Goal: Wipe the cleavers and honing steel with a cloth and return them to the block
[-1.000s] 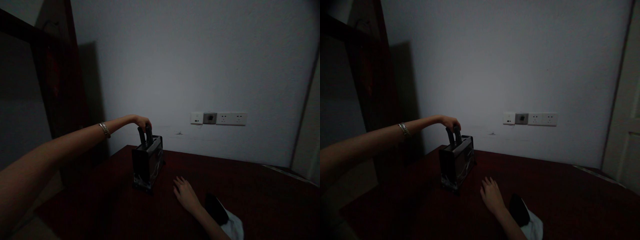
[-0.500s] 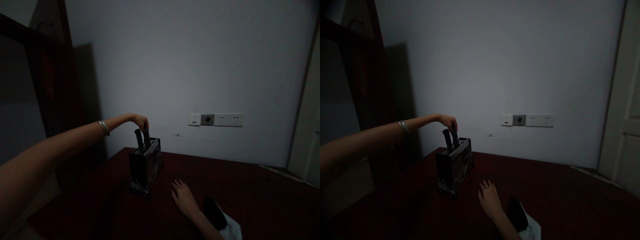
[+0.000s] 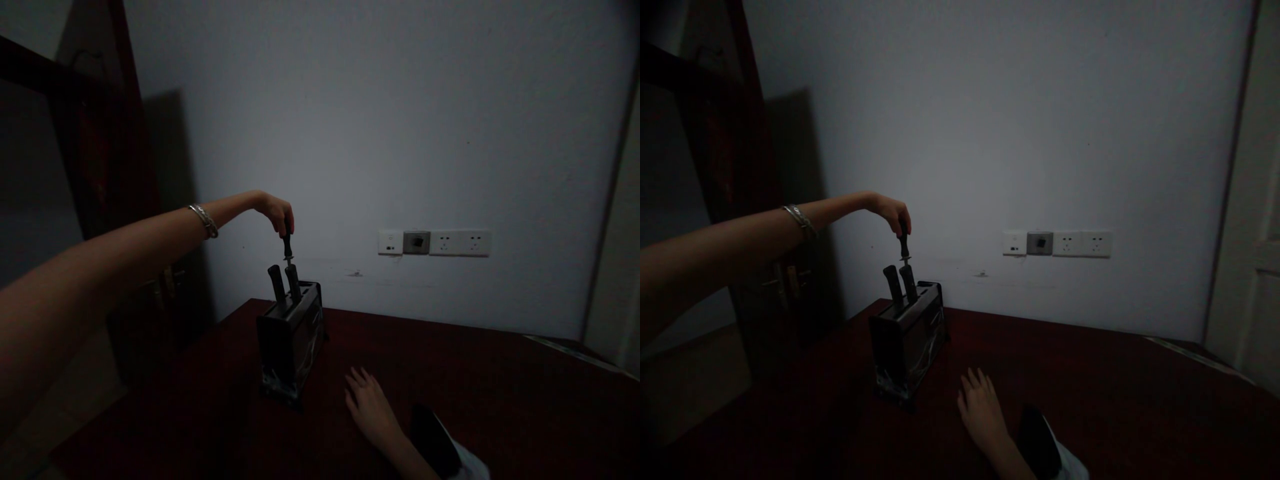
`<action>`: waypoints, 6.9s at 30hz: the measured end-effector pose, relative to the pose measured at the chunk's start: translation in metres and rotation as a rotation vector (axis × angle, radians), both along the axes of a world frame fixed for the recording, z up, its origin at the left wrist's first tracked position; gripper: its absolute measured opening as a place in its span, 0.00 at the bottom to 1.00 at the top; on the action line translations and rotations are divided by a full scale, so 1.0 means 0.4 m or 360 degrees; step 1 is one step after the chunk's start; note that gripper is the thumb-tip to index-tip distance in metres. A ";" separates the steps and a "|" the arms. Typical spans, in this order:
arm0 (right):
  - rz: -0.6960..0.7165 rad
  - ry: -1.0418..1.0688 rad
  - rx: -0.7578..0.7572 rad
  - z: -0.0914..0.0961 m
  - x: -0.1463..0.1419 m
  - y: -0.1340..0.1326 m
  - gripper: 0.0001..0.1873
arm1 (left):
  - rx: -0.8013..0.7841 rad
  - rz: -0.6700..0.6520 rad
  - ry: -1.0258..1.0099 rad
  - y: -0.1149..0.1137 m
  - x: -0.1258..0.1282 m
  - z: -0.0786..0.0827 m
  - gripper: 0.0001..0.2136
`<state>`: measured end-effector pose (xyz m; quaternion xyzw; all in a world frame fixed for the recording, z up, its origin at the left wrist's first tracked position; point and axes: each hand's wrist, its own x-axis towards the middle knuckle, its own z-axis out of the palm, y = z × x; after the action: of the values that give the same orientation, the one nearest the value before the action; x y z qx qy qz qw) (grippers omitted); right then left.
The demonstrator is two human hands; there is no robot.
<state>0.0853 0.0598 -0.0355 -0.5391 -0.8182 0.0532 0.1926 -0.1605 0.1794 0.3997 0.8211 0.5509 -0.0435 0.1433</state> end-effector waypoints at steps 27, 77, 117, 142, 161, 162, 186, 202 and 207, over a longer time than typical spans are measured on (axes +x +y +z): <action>-0.0062 0.0964 0.0094 0.052 0.021 0.037 0.25 | 0.0817 -0.0186 -0.0437 -0.194 0.168 0.343 0.18; -0.0168 0.2810 -0.0396 0.296 0.117 -0.160 0.26 | 0.1569 -0.0693 -0.1323 -0.531 0.461 -0.897 0.22; -0.0426 0.2432 -0.0424 0.160 0.192 -0.209 0.29 | 0.0714 -0.1285 -0.0841 -0.391 0.599 -1.056 0.27; -0.0454 0.2511 -0.0535 0.155 0.191 -0.201 0.31 | -0.0867 0.0450 -0.3008 -0.254 0.568 -0.858 0.07; -0.0457 0.2328 -0.0373 0.153 0.204 -0.200 0.31 | -0.1532 0.0169 -0.3161 -0.316 0.515 -0.779 0.17; -0.0442 0.2334 -0.0376 0.152 0.203 -0.201 0.31 | -0.1565 0.0222 -0.3120 -0.311 0.515 -0.781 0.17; -0.0483 0.1971 -0.0273 0.157 0.187 -0.221 0.24 | -0.1036 -0.0185 -0.2346 -0.337 0.537 -0.803 0.12; -0.0451 0.2127 -0.0379 0.146 0.173 -0.228 0.30 | -0.1337 -0.0465 -0.2621 -0.300 0.514 -0.824 0.20; -0.0441 0.2089 -0.0353 0.157 0.171 -0.233 0.31 | -0.1417 -0.0534 -0.2630 -0.307 0.511 -0.828 0.25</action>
<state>0.1535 -0.0335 0.0274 -0.5116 -0.4448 0.4277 0.5979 0.0439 0.0564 0.0683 0.5306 0.0835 0.3247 0.7785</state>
